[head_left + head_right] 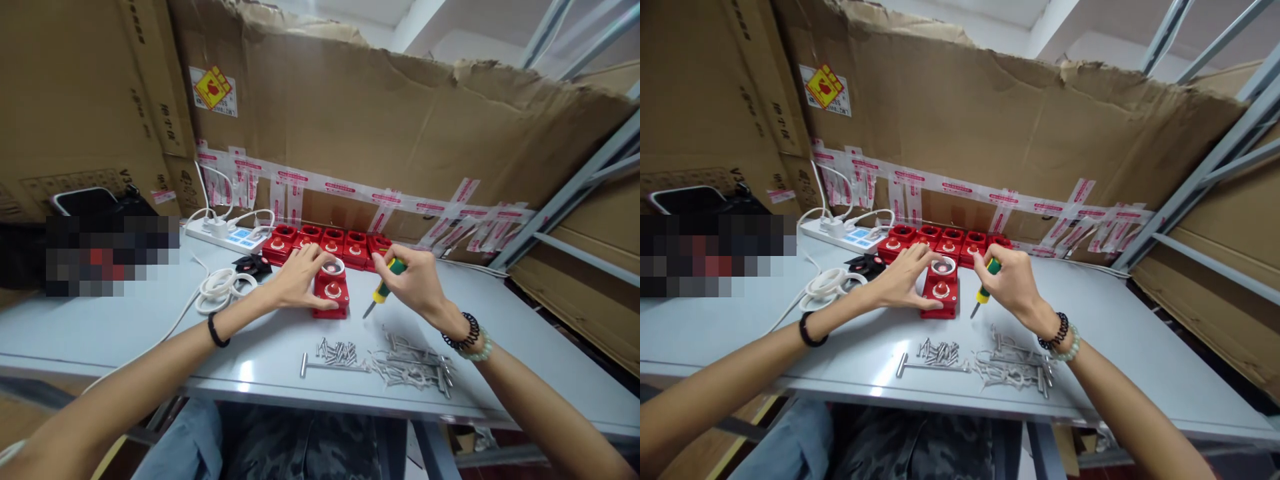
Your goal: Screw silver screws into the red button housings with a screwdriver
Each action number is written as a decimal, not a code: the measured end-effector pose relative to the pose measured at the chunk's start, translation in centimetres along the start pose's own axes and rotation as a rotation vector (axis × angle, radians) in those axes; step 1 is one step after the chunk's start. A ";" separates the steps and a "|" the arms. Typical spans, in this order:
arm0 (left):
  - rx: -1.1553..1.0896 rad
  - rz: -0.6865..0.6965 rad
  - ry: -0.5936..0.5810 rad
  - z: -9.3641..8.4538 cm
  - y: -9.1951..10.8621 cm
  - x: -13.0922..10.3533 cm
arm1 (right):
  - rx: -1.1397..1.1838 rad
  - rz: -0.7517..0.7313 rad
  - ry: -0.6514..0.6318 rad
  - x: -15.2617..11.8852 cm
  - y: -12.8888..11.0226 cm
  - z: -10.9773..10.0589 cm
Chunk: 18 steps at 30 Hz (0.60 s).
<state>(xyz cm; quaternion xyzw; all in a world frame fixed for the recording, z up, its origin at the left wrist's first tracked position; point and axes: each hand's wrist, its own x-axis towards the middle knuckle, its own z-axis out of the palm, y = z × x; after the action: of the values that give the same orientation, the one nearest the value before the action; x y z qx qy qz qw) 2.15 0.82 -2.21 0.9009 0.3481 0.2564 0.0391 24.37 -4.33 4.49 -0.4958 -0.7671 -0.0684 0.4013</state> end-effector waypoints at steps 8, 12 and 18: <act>-0.291 0.084 -0.205 0.9 -2.1 0.8 | 0.115 -0.008 0.161 2.0 -1.0 0.6; -0.234 0.068 -0.166 1.1 -1.8 0.6 | 0.122 0.004 0.158 2.3 -0.9 1.0; -0.182 0.064 -0.137 1.1 -1.3 0.5 | 0.085 0.039 0.174 2.4 -0.8 1.0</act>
<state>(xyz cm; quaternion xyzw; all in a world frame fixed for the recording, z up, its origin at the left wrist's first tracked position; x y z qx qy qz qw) 2.18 2.26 -3.27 0.9197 0.2907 0.2260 0.1360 22.67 -2.53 5.73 -0.4852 -0.7218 -0.0711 0.4884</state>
